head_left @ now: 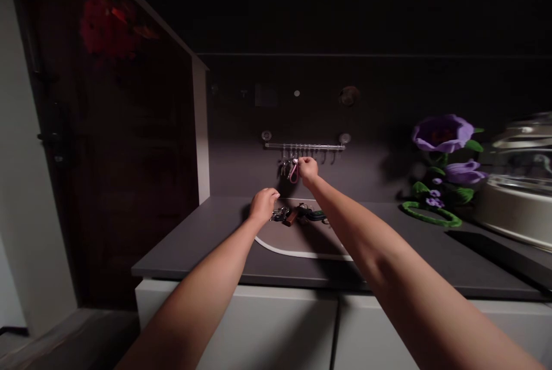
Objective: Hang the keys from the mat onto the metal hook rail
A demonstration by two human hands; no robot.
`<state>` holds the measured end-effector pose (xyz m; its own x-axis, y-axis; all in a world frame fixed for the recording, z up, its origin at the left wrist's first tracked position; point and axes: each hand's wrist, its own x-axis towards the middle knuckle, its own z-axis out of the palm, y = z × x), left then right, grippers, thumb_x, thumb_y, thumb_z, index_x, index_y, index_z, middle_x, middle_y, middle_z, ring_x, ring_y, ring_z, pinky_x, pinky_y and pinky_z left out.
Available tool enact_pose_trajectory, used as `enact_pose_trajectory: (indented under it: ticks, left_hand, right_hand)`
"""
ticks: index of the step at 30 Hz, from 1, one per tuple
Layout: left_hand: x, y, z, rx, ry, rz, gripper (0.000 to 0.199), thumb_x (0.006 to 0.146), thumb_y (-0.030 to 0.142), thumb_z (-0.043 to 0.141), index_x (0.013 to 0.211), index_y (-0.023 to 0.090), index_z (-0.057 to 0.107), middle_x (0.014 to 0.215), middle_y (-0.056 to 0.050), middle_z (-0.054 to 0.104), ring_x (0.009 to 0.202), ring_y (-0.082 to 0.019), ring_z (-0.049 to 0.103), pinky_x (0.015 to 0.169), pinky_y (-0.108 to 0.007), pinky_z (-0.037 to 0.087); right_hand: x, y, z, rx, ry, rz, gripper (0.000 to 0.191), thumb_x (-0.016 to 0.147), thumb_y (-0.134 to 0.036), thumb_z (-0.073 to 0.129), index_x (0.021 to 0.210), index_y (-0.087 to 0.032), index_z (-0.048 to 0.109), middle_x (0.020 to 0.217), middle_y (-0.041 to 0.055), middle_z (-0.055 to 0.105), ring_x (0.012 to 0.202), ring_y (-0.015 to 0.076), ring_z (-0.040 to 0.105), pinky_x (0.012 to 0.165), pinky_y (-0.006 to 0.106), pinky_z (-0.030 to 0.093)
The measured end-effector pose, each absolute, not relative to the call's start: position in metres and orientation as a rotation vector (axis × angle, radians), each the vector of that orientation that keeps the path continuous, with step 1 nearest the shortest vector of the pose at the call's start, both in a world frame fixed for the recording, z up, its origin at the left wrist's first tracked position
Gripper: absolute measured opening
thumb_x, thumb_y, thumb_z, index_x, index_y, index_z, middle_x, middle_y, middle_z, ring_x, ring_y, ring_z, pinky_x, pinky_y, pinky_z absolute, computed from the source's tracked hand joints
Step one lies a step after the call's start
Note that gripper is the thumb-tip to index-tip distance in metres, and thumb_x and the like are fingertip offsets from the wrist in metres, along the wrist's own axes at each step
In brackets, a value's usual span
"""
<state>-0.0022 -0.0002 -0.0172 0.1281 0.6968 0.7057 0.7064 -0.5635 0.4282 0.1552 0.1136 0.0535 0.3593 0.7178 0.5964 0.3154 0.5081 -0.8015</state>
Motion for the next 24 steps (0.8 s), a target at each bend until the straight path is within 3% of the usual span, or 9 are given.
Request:
enact_pose_trajectory:
  ticks: [10, 24]
  left_hand:
    - [-0.004, 0.003, -0.017, -2.322, -1.490, -1.514, 0.019, 0.081, 0.017, 0.045, 0.076, 0.017, 0.064, 0.078, -0.004, 0.064, 0.076, -0.015, 0.054, 0.070, -0.024, 0.038]
    - [-0.007, 0.003, -0.015, -2.307, -1.507, -1.579, 0.021, 0.079, 0.017, 0.044, 0.069, 0.016, 0.062, 0.071, -0.003, 0.062, 0.070, -0.013, 0.052, 0.066, -0.023, 0.036]
  right_hand:
    - [0.159, 0.114, 0.041, -1.132, -1.162, 0.327, 0.023, 0.071, -0.032, 0.047, 0.077, -0.014, 0.060, 0.062, 0.0006, 0.061, 0.059, 0.0111, 0.055, 0.064, 0.023, 0.045]
    - [0.169, 0.110, 0.037, -1.068, -1.261, 0.379, 0.025, 0.069, -0.031, 0.048, 0.079, -0.015, 0.064, 0.069, 0.0022, 0.064, 0.065, 0.0131, 0.058, 0.068, 0.026, 0.046]
